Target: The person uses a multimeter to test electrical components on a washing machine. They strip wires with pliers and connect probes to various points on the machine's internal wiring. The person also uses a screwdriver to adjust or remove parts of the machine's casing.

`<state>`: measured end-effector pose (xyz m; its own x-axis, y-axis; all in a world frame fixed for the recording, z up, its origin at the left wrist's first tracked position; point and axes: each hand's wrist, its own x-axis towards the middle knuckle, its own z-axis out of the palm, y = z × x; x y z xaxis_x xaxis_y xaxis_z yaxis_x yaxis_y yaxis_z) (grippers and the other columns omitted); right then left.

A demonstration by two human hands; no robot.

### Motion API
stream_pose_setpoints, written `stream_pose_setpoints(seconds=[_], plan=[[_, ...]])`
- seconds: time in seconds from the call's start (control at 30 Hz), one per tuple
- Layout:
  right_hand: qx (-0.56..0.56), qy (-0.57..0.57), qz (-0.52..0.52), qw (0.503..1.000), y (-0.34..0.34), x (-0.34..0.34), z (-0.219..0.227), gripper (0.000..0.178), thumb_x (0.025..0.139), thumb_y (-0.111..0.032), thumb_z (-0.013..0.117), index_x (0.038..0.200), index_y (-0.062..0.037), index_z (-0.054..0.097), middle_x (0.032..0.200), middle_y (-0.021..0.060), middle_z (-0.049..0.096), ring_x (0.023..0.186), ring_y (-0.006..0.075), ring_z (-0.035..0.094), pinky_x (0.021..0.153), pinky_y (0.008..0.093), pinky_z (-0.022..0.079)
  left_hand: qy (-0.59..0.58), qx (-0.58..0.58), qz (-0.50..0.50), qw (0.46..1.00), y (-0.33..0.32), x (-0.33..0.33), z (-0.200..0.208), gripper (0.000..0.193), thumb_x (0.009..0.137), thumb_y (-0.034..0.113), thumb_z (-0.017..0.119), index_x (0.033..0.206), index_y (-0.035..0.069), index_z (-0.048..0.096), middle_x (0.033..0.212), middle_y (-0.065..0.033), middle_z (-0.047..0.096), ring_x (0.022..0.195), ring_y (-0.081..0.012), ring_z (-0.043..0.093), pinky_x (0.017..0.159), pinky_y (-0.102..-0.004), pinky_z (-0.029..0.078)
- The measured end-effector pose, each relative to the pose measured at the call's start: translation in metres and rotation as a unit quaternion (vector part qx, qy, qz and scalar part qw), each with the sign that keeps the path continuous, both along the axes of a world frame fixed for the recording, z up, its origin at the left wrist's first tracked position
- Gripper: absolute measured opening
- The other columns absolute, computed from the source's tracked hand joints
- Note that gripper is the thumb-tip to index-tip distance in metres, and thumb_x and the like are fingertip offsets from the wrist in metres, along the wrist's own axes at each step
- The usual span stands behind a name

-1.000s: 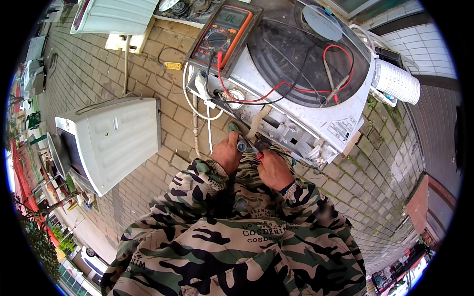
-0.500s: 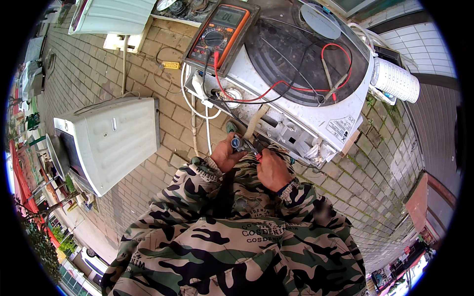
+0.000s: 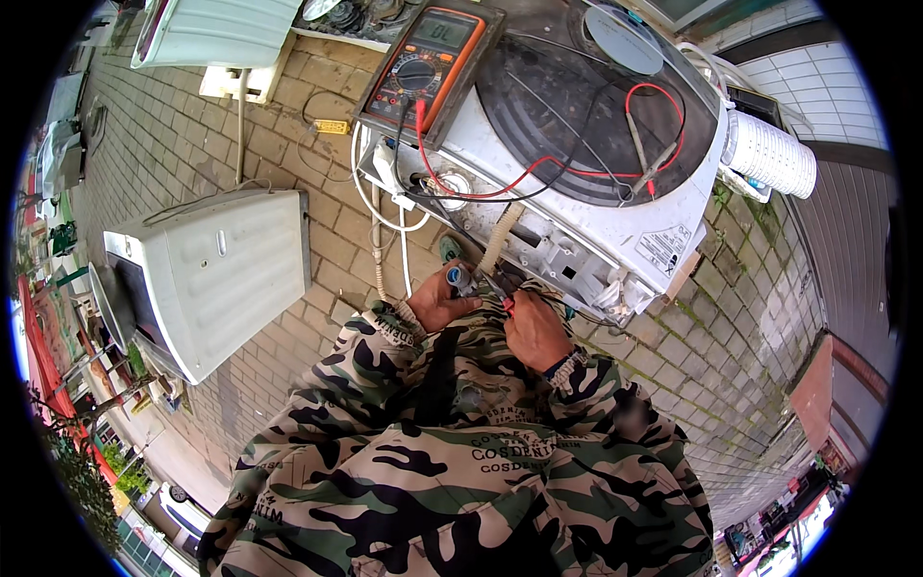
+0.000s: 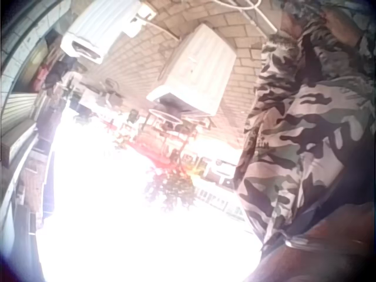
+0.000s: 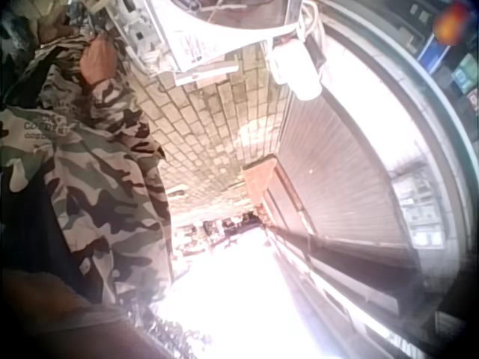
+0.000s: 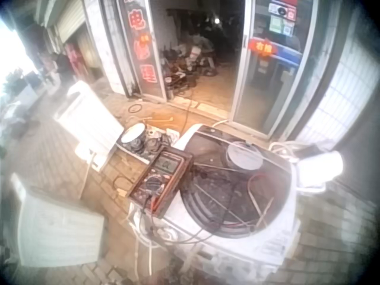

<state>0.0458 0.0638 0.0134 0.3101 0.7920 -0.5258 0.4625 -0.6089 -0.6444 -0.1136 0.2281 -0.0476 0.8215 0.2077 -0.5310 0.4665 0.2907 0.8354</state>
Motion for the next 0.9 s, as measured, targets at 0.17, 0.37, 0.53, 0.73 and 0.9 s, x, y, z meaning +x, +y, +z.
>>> stream_pose_setpoints(seconds=[0.17,0.37,0.53,0.73,0.9], plan=[[-0.009,-0.014,0.017,1.000,0.003,0.002,0.002,0.027,0.087,-0.008,0.060,0.105,0.0107,0.055,0.097,0.0321,0.062,0.086,0.0477,0.065,0.077,0.0528,0.054,-0.001,0.016,-0.036,0.999,0.006,0.000,-0.004,0.049,0.089,0.018,0.079,0.123,0.002,0.048,0.098,-0.0074,0.057,0.093,-0.0181,0.052,0.085,-0.0350,0.045],[-0.013,-0.023,0.036,0.999,0.009,0.005,0.011,0.023,0.087,-0.007,0.060,0.103,0.0097,0.055,0.097,0.0308,0.062,0.087,0.0472,0.065,0.078,0.0521,0.055,-0.018,0.045,-0.041,0.998,0.006,0.003,0.002,0.038,0.092,0.017,0.077,0.116,0.004,0.050,0.091,-0.0023,0.056,0.085,-0.0128,0.051,0.077,-0.0321,0.045],[-0.037,0.006,0.033,0.999,0.012,0.003,0.006,0.022,0.088,-0.007,0.059,0.102,0.0093,0.054,0.099,0.0309,0.061,0.090,0.0472,0.064,0.080,0.0528,0.054,-0.020,-0.099,-0.027,0.994,0.014,0.006,0.007,0.029,0.093,0.017,0.075,0.110,0.005,0.054,0.084,0.0013,0.055,0.074,-0.0095,0.049,0.065,-0.0275,0.040],[-0.021,0.016,0.030,0.999,0.006,0.004,-0.006,0.024,0.089,-0.009,0.059,0.107,0.0056,0.052,0.104,0.0302,0.061,0.092,0.0491,0.062,0.080,0.0548,0.052,0.006,-0.357,-0.041,0.933,0.037,0.002,0.005,0.022,0.096,0.019,0.072,0.107,0.001,0.064,0.078,0.0023,0.052,0.064,-0.0061,0.042,0.052,-0.0238,0.030],[0.016,0.005,0.023,1.000,0.006,0.007,-0.007,0.024,0.089,-0.004,0.058,0.109,0.0051,0.051,0.107,0.0286,0.060,0.096,0.0483,0.061,0.082,0.0537,0.052,-0.032,-0.511,-0.005,0.859,0.034,0.007,-0.004,0.023,0.096,0.013,0.069,0.113,-0.001,0.061,0.081,-0.0022,0.048,0.065,-0.0060,0.037,0.051,-0.0213,0.027]])
